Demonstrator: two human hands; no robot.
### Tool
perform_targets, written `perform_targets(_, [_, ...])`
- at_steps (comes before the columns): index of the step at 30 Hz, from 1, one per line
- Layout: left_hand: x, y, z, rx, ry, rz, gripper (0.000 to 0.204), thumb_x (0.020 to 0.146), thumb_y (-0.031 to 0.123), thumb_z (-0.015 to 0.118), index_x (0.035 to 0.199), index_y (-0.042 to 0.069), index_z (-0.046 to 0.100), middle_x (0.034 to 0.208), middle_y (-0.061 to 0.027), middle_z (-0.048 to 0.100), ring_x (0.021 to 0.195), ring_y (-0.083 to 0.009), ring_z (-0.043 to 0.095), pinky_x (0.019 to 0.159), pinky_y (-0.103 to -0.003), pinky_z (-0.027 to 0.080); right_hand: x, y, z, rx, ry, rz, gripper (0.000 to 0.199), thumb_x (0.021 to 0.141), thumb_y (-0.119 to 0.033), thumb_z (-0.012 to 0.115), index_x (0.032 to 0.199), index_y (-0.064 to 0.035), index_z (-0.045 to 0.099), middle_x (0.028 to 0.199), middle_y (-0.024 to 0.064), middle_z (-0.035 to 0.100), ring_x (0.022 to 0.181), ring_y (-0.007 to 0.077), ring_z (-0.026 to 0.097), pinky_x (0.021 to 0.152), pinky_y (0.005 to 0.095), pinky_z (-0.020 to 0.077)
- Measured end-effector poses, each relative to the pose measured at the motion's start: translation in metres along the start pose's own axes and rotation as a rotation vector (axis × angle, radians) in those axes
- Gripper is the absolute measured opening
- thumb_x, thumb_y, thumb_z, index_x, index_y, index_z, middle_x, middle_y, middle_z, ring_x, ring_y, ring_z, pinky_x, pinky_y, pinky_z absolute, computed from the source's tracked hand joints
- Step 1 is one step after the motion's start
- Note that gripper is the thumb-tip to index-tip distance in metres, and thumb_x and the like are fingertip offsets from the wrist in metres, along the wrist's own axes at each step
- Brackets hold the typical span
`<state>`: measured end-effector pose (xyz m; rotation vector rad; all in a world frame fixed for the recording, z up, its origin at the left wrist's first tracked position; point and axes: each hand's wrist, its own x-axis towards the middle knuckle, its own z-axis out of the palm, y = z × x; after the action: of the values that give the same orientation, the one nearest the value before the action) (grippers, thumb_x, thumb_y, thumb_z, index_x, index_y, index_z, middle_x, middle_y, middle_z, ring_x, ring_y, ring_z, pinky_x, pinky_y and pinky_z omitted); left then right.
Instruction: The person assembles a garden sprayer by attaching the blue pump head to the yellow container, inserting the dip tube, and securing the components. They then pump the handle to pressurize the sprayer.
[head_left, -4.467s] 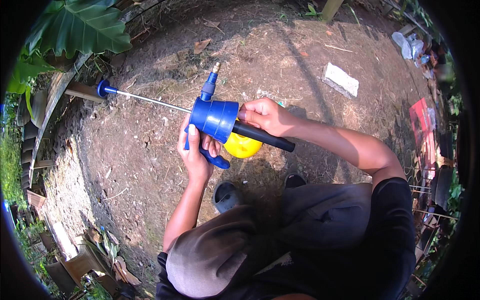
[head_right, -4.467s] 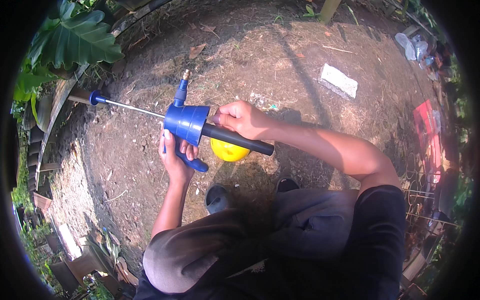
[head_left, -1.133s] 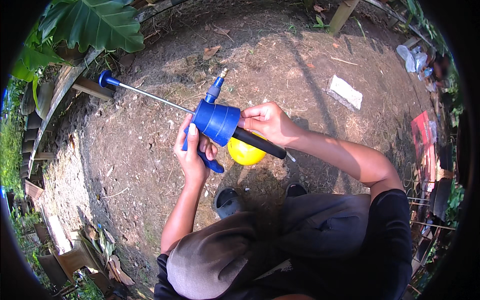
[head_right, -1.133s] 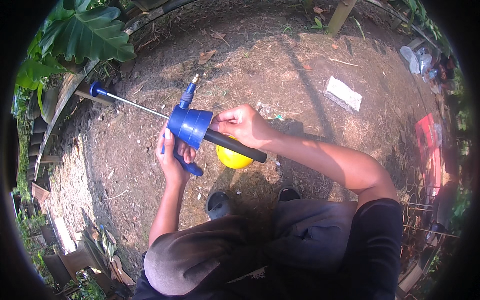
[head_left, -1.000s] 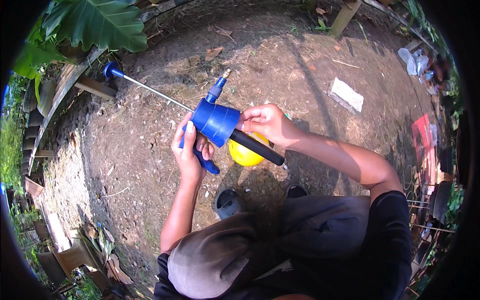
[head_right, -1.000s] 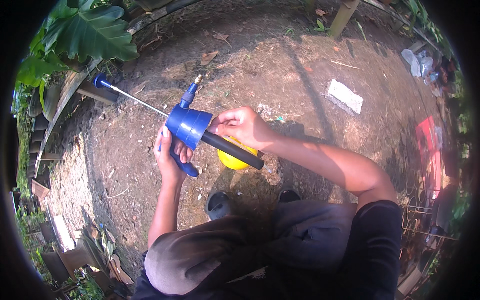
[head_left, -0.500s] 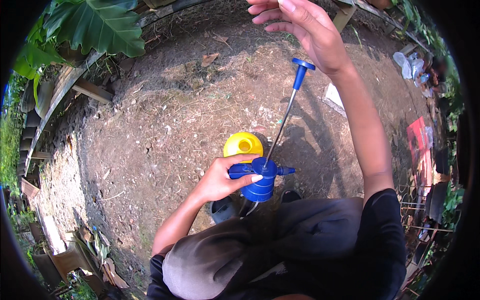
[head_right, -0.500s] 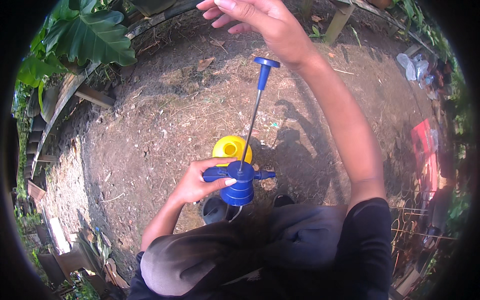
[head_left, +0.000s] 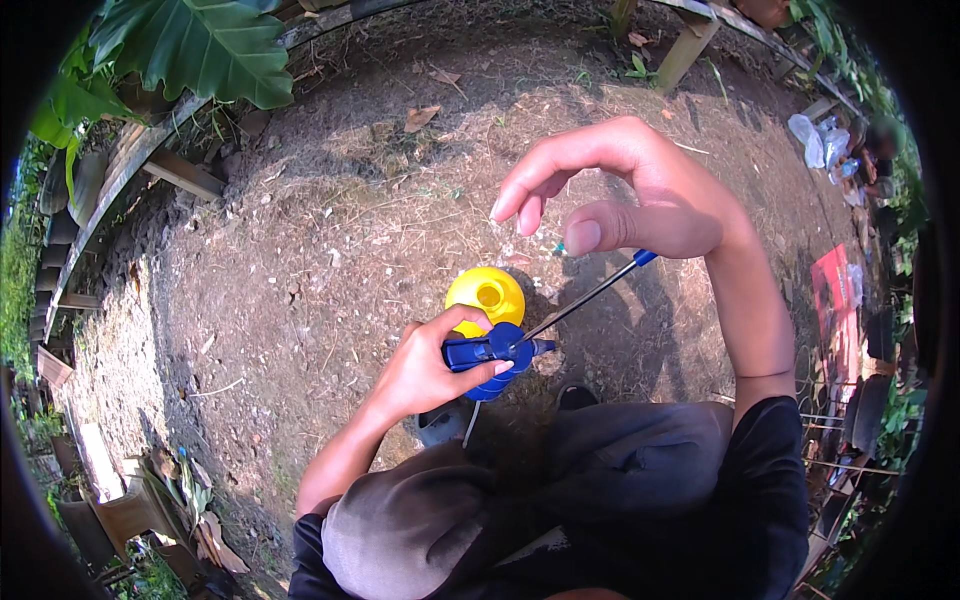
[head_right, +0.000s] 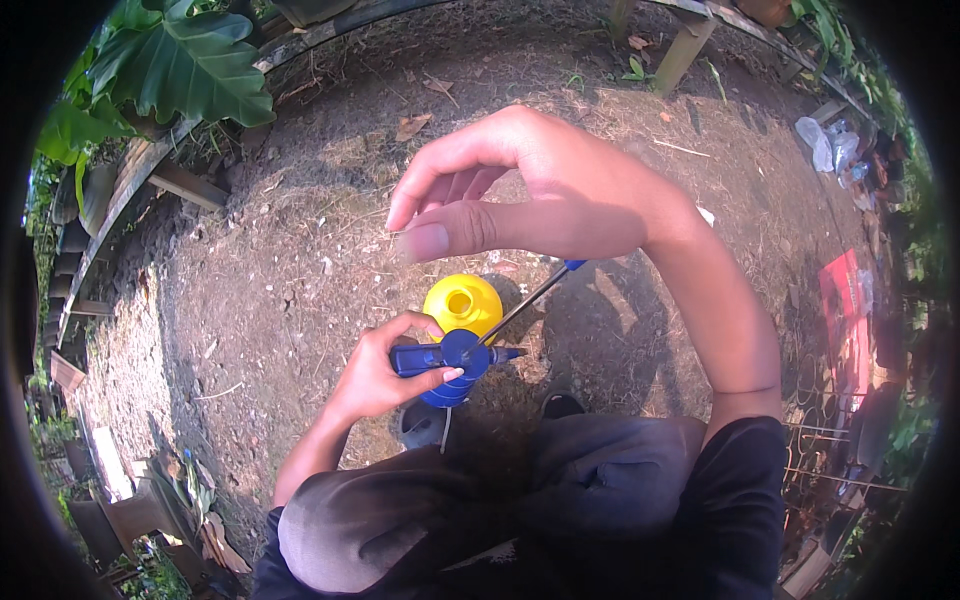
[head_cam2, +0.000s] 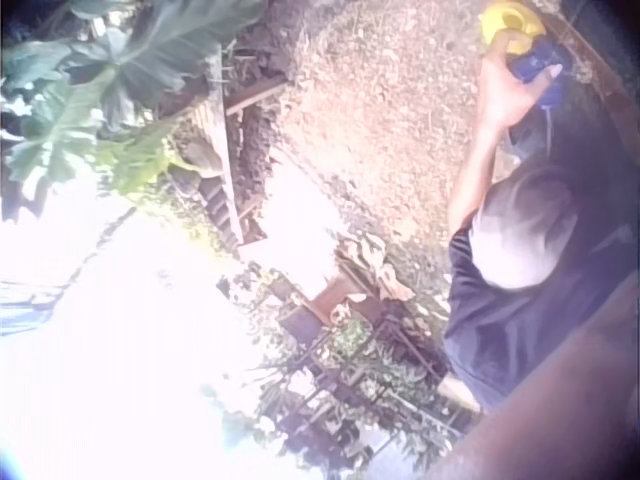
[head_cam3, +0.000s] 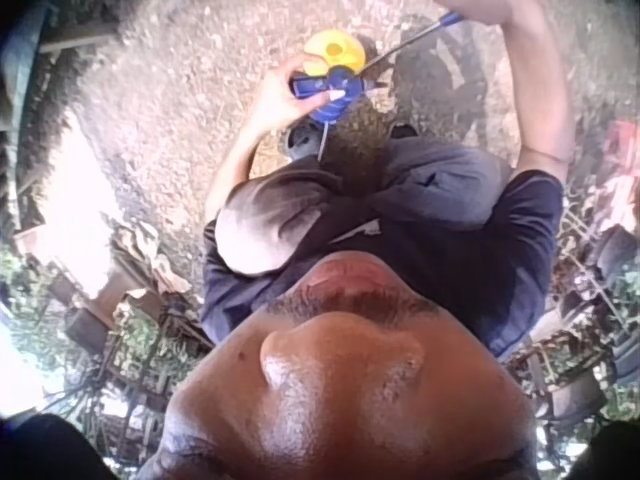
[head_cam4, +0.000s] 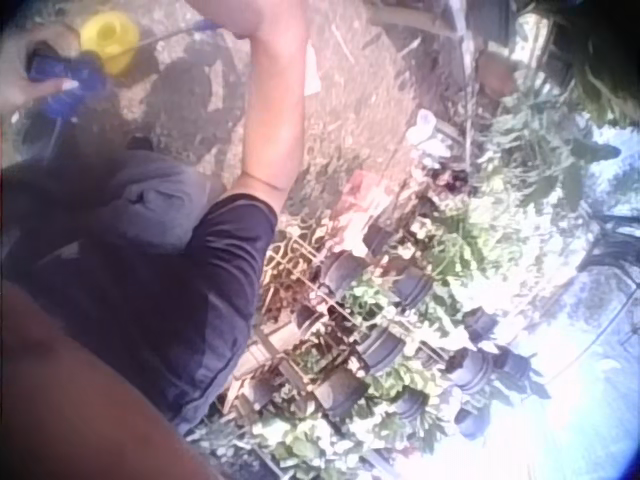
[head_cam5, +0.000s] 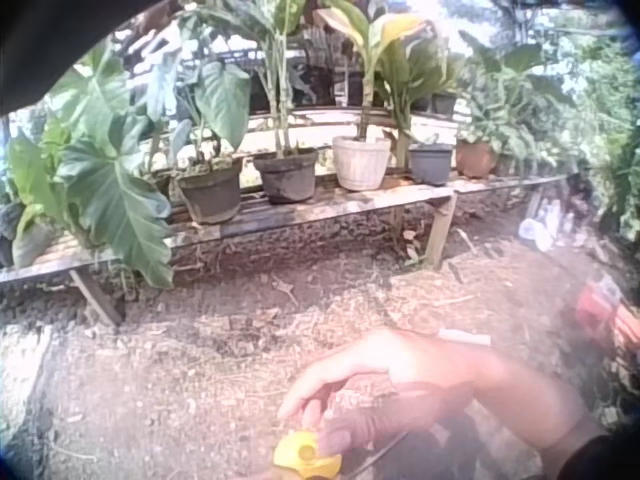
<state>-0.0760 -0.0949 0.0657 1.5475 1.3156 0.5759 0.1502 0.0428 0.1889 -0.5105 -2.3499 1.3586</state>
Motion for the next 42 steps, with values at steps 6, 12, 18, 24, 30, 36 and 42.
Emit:
perform_targets(6, [-0.001,0.003,0.001,0.036,0.038,-0.016,0.045,0.072,0.024,0.087,0.098,0.008,0.054,0.073,-0.0027,0.065,0.071,-0.0091,0.065,0.063,-0.027,0.052,0.005,-0.012,-0.001,-0.044,0.067,-0.046,0.042,0.084,-0.045,0.073,0.1,-0.0059,0.072,0.089,0.0045,0.07,0.087,0.0141,0.065,0.086,0.0304,0.0486])
perform_targets(12, [-0.002,0.008,0.01,0.016,0.046,-0.065,0.055,0.07,0.026,0.089,0.086,0.01,0.04,0.076,-0.0021,0.052,0.07,-0.0088,0.051,0.061,-0.027,0.045,0.007,-0.005,-0.006,0.034,0.183,0.025,0.043,0.086,-0.046,0.071,0.1,-0.0052,0.071,0.088,0.0039,0.07,0.085,0.0134,0.065,0.084,0.0308,0.0492])
perform_targets(18, [0.0,0.004,0.016,0.0,0.062,-0.02,0.057,0.067,0.029,0.091,0.083,0.01,0.039,0.074,0.0005,0.044,0.068,-0.011,0.043,0.06,-0.029,0.039,0.001,0.001,-0.001,0.053,0.183,0.095,0.061,0.087,-0.059,0.062,0.108,-0.0022,0.067,0.081,0.0002,0.06,0.075,0.0085,0.055,0.069,0.0245,0.0446])
perform_targets(24, [-0.003,0.0,0.047,-0.151,-0.1,0.074,0.058,0.069,0.031,0.088,0.087,0.009,0.038,0.076,-0.003,0.04,0.07,-0.0147,0.041,0.064,-0.032,0.039,-0.007,0.005,-0.012,0.114,0.081,0.241,0.04,0.093,-0.042,0.064,0.098,-0.0028,0.068,0.083,-0.0017,0.062,0.076,0.0064,0.055,0.071,0.0247,0.0469])
perform_targets(30, [0.008,0.022,0.044,-0.213,-0.255,0.096,0.058,0.068,0.029,0.089,0.088,0.007,0.038,0.081,-0.0045,0.043,0.076,-0.0168,0.044,0.068,-0.032,0.04,-0.037,-0.009,-0.028,0.083,0.002,0.394,0.03,0.095,-0.034,0.065,0.084,-0.0065,0.064,0.069,-0.0074,0.05,0.065,0.0027,0.045,0.059,0.0226,0.0366])
perform_targets(36, [0.005,0.005,0.064,-0.243,-0.278,0.125,0.055,0.071,0.027,0.087,0.087,0.007,0.039,0.076,-0.0054,0.042,0.07,-0.0178,0.042,0.064,-0.033,0.04,-0.02,-0.005,-0.013,-0.061,-0.125,0.373,0.039,0.095,-0.035,0.064,0.071,-0.0051,0.058,0.061,-0.004,0.043,0.059,0.0061,0.038,0.054,0.0277,0.031])
perform_targets(42, [0.0,-0.008,0.069,-0.285,-0.195,0.116,0.055,0.071,0.027,0.087,0.085,0.008,0.037,0.075,-0.0047,0.041,0.069,-0.0159,0.04,0.063,-0.032,0.039,-0.015,0.004,0.003,-0.174,-0.134,0.308,0.038,0.099,-0.028,0.056,0.074,-0.0004,0.051,0.061,0.0058,0.041,0.058,0.0148,0.04,0.056,0.0339,0.0335])
